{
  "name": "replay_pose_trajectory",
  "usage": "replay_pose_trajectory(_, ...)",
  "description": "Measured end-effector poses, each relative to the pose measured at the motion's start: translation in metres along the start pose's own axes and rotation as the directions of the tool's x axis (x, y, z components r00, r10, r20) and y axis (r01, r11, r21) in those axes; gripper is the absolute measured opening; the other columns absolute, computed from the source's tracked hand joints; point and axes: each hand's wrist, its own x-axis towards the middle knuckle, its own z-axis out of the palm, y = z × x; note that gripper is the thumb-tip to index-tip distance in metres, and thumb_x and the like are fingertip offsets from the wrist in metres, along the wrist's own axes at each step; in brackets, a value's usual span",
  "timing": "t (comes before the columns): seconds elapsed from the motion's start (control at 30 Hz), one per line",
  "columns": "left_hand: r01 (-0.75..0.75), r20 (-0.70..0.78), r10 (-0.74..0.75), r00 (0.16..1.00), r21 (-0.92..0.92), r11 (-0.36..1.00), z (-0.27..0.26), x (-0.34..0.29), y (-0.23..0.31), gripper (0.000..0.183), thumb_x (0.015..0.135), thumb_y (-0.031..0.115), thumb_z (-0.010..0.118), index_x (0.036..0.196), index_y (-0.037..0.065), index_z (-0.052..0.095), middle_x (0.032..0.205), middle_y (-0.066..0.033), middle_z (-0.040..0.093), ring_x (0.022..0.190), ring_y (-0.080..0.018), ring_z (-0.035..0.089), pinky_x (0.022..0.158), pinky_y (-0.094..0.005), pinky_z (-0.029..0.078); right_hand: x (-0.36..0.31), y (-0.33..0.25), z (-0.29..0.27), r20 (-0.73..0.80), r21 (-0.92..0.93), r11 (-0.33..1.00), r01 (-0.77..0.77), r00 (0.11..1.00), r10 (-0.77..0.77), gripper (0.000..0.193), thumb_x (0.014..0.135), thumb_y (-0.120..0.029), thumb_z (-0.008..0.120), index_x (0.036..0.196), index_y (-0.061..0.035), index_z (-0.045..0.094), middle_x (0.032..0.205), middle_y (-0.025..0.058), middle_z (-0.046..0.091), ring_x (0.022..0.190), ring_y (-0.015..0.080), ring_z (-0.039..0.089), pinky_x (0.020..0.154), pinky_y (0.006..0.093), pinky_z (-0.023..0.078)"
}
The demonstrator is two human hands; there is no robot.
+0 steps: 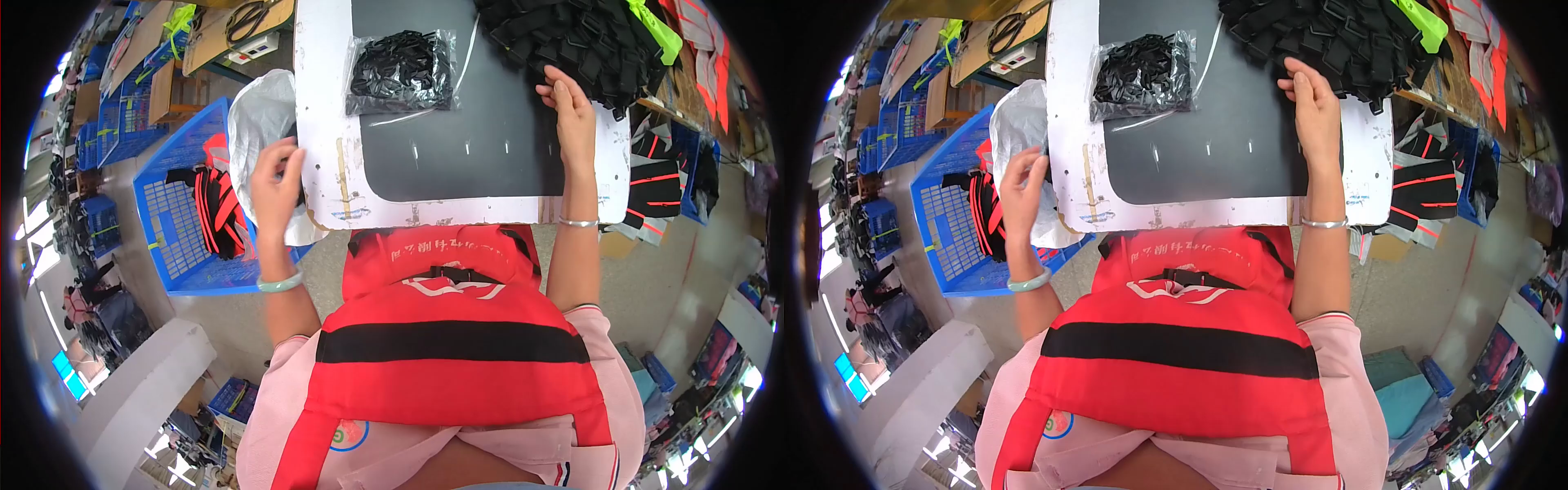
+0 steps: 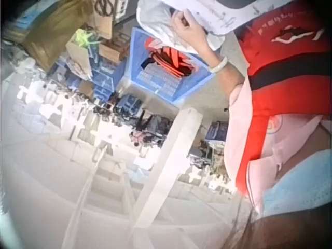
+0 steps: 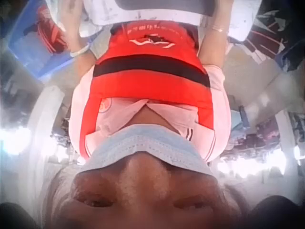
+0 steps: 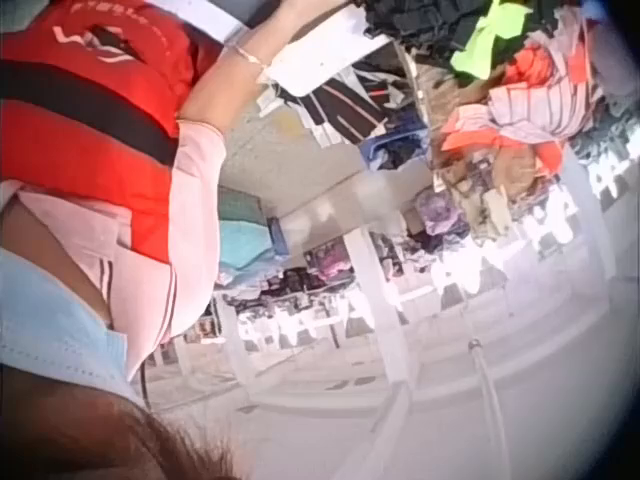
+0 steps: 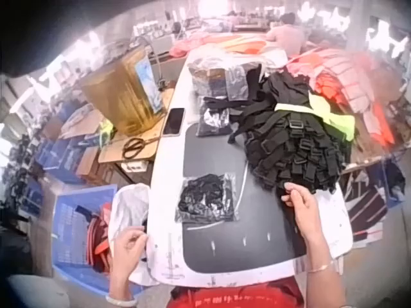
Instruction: Threading black nylon straps through plastic buckles on a workbench in a manufacturing setting.
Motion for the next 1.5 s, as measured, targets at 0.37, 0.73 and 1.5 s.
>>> replay_pose_trajectory(0.37, 0.644, 0.754, 0.053, 0.655, -0.593, 0.483, 0.141, 0.005, 0.109, 0.031, 0.092, 0.019, 0.057, 0.115, -0.001, 0.057, 0.101, -0.0062, 0.064, 0.089, -0.0118, 0.061, 0.078, -0.0245, 0.049, -0.104, -0.03, 0.048, 0.312, -0.2, 0.937, 0.287, 0.925, -0.217, 0.017, 0.091, -0.008, 0.051, 0.099, 0.0012, 0.063, 0.102, 0.0128, 0.061, 0.093, 0.0225, 0.06, 0.082, 0.0307, 0.046)
replay_pose_trajectory(0.73, 0.584, 0.604, -0.103, 0.79, -0.692, 0.423, 0.11, -0.04, 0.086, 0.018, 0.089, 0.007, 0.055, 0.105, -0.001, 0.053, 0.092, -0.0154, 0.064, 0.081, -0.0227, 0.066, 0.074, -0.0344, 0.056, -0.061, -0.035, 0.031, 0.388, 0.758, 0.516, -0.399, 0.912, 0.135, 0.029, 0.098, -0.025, 0.043, 0.104, 0.0009, 0.054, 0.101, 0.0117, 0.06, 0.095, 0.0233, 0.059, 0.089, 0.0385, 0.047)
replay_pose_trajectory(1.5, -0.258, 0.463, 0.041, 0.885, 0.417, 0.872, 0.124, 0.094, 0.08, 0.027, 0.073, 0.021, 0.07, 0.091, 0.0, 0.066, 0.084, -0.0208, 0.064, 0.082, -0.0386, 0.06, 0.073, -0.0421, 0.048, -0.083, -0.037, 0.012, 0.254, 0.471, 0.802, -0.367, 0.927, 0.275, 0.028, 0.099, -0.029, 0.043, 0.095, -0.0033, 0.054, 0.061, -0.0004, 0.045, 0.05, 0.0075, 0.042, 0.046, 0.0211, 0.035)
